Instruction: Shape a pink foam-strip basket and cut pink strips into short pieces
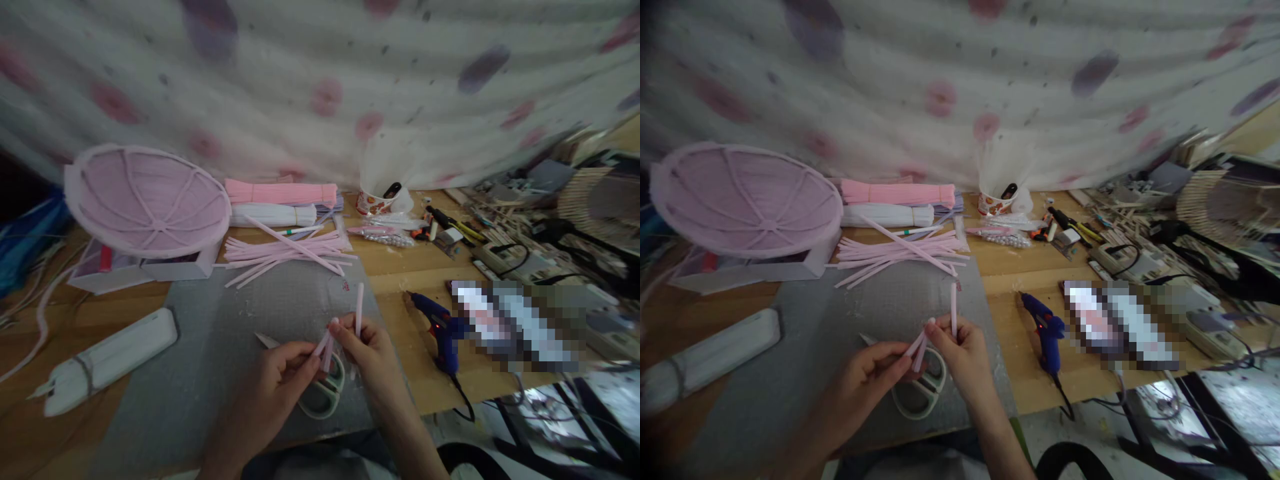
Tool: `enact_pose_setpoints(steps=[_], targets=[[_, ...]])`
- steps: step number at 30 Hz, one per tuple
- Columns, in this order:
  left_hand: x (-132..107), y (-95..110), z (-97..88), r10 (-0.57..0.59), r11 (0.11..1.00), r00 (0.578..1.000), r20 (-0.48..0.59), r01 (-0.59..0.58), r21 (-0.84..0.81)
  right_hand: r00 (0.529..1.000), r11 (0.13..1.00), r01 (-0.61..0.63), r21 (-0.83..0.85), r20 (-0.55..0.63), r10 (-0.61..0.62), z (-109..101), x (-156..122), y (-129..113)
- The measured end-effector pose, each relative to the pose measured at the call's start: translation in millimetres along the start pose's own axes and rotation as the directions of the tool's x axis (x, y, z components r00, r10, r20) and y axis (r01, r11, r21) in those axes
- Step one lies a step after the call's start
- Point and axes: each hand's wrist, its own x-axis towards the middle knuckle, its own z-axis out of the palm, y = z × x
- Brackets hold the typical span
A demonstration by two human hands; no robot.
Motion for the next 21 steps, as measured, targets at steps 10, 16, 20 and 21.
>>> enact_pose_setpoints(steps=[10,16,20,21], targets=[[2,-10,-4.3,-0.044,0.991,0.999,-0.026,0.041,-0.124,0.999,0.999,0.020,-0.029,0.049,-0.018,0,-4,2],[4,-11,3.3,-0.035,0.986,0.999,-0.027,0.030,-0.161,0.998,0.998,0.048,-0.050,0.030,-0.046,1,-7,3],[6,-7,9.0,-0.111,0.942,0.994,0.010,0.109,-0.319,0.997,0.996,0.068,-0.056,0.030,-0.067,-1,-8,0],[7,-6,9.8,-0.144,0.915,0.989,0.039,0.148,-0.375,0.997,0.996,0.072,-0.052,0.036,-0.071,-2,-8,0]])
